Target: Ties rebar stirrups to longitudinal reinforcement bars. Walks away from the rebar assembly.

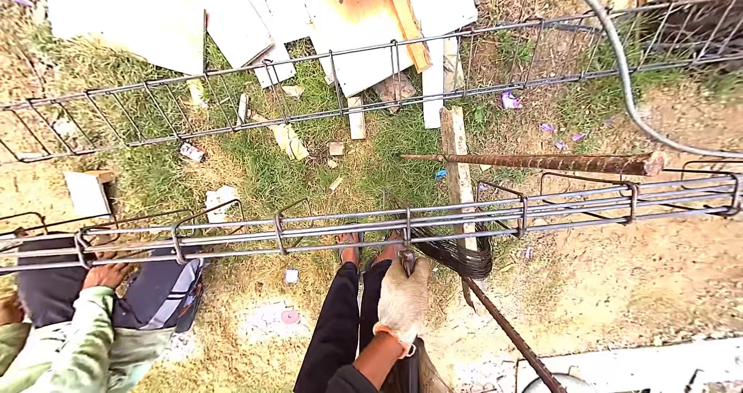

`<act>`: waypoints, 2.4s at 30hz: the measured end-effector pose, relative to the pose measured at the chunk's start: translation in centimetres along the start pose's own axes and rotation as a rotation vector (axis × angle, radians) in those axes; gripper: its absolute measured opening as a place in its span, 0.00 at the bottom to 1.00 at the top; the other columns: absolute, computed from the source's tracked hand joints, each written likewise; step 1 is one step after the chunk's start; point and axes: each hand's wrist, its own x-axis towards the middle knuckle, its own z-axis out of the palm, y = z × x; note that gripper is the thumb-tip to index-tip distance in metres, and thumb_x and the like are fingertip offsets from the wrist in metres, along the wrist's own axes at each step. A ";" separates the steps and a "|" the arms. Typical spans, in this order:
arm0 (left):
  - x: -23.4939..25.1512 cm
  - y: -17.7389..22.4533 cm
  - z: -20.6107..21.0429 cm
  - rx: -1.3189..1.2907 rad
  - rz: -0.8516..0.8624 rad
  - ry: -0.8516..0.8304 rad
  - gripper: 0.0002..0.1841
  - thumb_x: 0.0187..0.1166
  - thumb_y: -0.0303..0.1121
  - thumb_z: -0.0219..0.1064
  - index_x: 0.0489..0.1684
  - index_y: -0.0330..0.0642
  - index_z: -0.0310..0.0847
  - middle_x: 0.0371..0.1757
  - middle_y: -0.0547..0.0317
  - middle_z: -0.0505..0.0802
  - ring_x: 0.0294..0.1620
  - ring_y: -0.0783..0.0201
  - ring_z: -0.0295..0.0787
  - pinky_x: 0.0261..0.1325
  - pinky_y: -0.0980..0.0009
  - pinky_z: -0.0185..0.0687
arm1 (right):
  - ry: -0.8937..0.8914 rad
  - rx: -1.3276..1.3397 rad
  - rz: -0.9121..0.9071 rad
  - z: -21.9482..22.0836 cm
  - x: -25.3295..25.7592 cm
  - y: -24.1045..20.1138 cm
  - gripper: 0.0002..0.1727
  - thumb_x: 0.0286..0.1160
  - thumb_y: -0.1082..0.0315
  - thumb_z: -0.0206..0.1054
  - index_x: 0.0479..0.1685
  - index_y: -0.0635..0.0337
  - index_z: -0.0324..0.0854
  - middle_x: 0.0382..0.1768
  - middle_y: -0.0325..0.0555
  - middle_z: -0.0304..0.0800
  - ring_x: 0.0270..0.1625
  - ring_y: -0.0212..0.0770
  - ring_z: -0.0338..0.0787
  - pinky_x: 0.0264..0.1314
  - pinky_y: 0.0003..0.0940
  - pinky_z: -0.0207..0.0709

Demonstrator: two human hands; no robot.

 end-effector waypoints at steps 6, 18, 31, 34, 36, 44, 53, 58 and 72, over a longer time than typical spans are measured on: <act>0.7 0.3 -1.0 0.854 0.198 0.257 0.33 0.81 0.61 0.62 0.70 0.42 0.80 0.59 0.45 0.92 0.59 0.45 0.91 0.61 0.46 0.84 | 0.737 -0.161 -0.100 2.2 2.0 2.3 0.24 0.96 0.56 0.41 0.60 0.65 0.77 0.39 0.48 0.92 0.38 0.41 0.93 0.42 0.41 0.91; -0.5 1.4 -2.6 0.672 0.115 -0.010 0.38 0.83 0.63 0.56 0.85 0.45 0.65 0.70 0.47 0.86 0.64 0.50 0.89 0.66 0.50 0.85 | 1.054 -1.305 -0.434 6.3 2.9 1.5 0.40 0.67 0.55 0.75 0.77 0.74 0.73 0.61 0.55 0.92 0.60 0.42 0.94 0.68 0.43 0.86; 0.4 -1.6 -3.8 0.136 0.339 -0.122 0.23 0.91 0.50 0.52 0.68 0.45 0.83 0.51 0.60 0.93 0.51 0.70 0.90 0.59 0.65 0.87 | 0.767 -0.801 -0.450 5.2 2.3 -1.6 0.14 0.60 0.71 0.78 0.41 0.61 0.79 0.21 0.40 0.80 0.23 0.35 0.79 0.25 0.33 0.75; 0.5 -1.7 -3.8 0.107 0.315 -0.134 0.22 0.91 0.50 0.52 0.67 0.46 0.83 0.50 0.61 0.93 0.50 0.70 0.90 0.58 0.65 0.88 | 0.764 -0.863 -0.392 5.1 2.0 -1.9 0.14 0.63 0.69 0.78 0.42 0.60 0.78 0.23 0.38 0.79 0.25 0.33 0.78 0.28 0.33 0.75; 0.6 -1.8 -3.7 0.098 0.315 -0.135 0.22 0.92 0.50 0.52 0.66 0.46 0.83 0.49 0.61 0.93 0.48 0.70 0.90 0.55 0.65 0.89 | 0.762 -0.865 -0.394 5.1 2.2 -1.9 0.14 0.63 0.69 0.77 0.43 0.60 0.78 0.23 0.37 0.79 0.24 0.33 0.79 0.27 0.32 0.75; 1.3 -1.4 -5.0 0.130 0.355 -0.179 0.21 0.91 0.49 0.52 0.55 0.48 0.89 0.45 0.64 0.94 0.48 0.70 0.90 0.59 0.64 0.86 | 0.800 -0.752 -0.292 5.7 3.4 -1.1 0.40 0.67 0.62 0.76 0.83 0.60 0.65 0.49 0.47 0.92 0.46 0.37 0.93 0.50 0.41 0.90; 0.7 -4.4 -6.7 0.211 0.511 0.055 0.19 0.92 0.44 0.51 0.54 0.46 0.88 0.38 0.65 0.93 0.39 0.71 0.91 0.49 0.66 0.90 | 0.724 -0.835 -0.288 4.3 3.1 -2.1 0.26 0.76 0.61 0.70 0.74 0.58 0.78 0.53 0.42 0.94 0.52 0.35 0.93 0.56 0.39 0.89; 2.1 -4.4 -8.1 0.050 0.409 0.294 0.20 0.92 0.42 0.50 0.52 0.40 0.87 0.23 0.61 0.86 0.20 0.64 0.82 0.27 0.61 0.85 | 0.815 -0.967 -0.268 4.7 2.8 -2.3 0.28 0.74 0.59 0.70 0.74 0.56 0.79 0.53 0.41 0.94 0.50 0.34 0.92 0.53 0.40 0.88; 3.8 -5.0 -10.9 0.000 0.526 0.166 0.17 0.91 0.41 0.52 0.51 0.48 0.88 0.22 0.67 0.82 0.17 0.69 0.73 0.22 0.70 0.73 | 0.478 -0.266 -0.242 5.6 4.2 -2.1 0.16 0.92 0.55 0.53 0.46 0.61 0.73 0.18 0.41 0.72 0.15 0.37 0.76 0.17 0.35 0.79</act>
